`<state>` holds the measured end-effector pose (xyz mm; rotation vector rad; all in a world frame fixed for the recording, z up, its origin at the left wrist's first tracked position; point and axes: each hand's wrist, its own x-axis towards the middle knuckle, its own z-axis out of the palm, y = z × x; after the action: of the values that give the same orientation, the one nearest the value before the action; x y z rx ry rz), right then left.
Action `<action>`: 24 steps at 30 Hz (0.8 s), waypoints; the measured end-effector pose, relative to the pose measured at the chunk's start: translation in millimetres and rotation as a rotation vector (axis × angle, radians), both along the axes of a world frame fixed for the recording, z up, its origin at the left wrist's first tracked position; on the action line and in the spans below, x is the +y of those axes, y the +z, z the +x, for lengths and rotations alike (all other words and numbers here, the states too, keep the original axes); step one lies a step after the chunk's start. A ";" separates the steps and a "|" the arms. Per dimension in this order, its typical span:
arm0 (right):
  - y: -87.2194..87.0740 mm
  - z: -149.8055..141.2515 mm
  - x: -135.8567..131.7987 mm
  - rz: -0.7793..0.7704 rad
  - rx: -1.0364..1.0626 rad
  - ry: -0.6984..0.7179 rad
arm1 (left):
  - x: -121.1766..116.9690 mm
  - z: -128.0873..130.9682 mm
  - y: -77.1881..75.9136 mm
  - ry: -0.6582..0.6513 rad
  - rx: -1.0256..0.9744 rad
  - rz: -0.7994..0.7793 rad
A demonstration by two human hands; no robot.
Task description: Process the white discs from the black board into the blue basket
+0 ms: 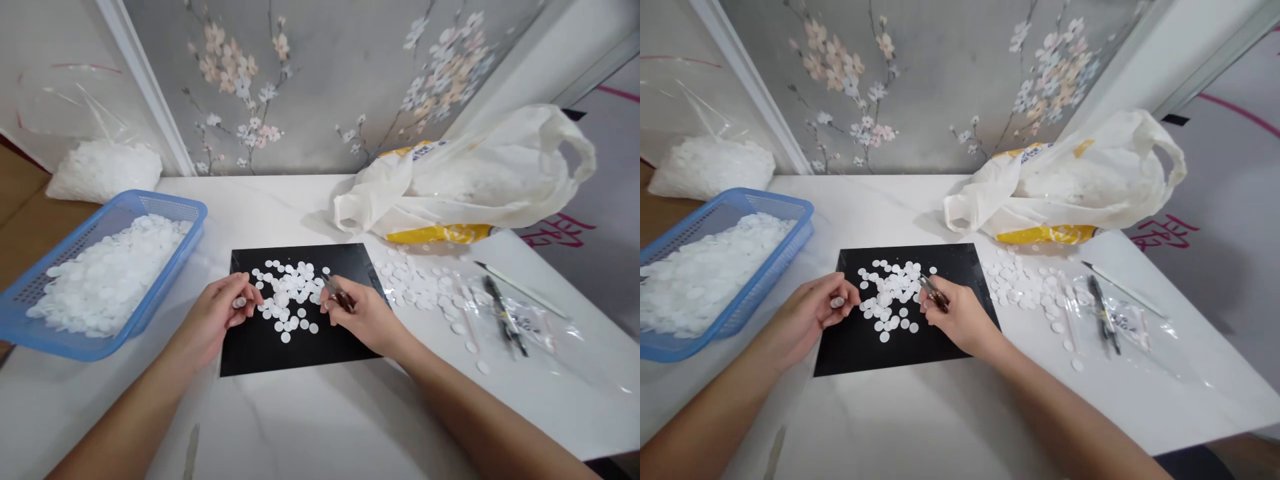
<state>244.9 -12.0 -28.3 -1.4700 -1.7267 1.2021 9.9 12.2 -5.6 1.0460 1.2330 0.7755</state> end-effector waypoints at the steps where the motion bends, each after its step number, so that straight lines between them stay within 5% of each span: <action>1: 0.3 -1.5 -0.2 0.000 -0.005 0.022 | -0.2 -0.1 -0.9 -0.007 0.058 0.034; 9: -9.3 -27.9 1.0 0.211 -0.192 0.221 | -5.2 1.0 -8.5 -0.276 0.718 0.389; 17: -8.3 -6.8 -5.5 0.160 -0.246 0.069 | -10.3 0.7 -16.0 -0.349 0.815 0.402; 24: -9.6 -19.3 -5.8 0.151 -0.347 0.219 | -6.4 -6.9 -10.3 -0.458 0.775 0.296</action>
<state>225.6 -17.8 -37.9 -1.4939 -2.2076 0.9330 2.9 5.8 -15.9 1.9004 1.4461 0.1785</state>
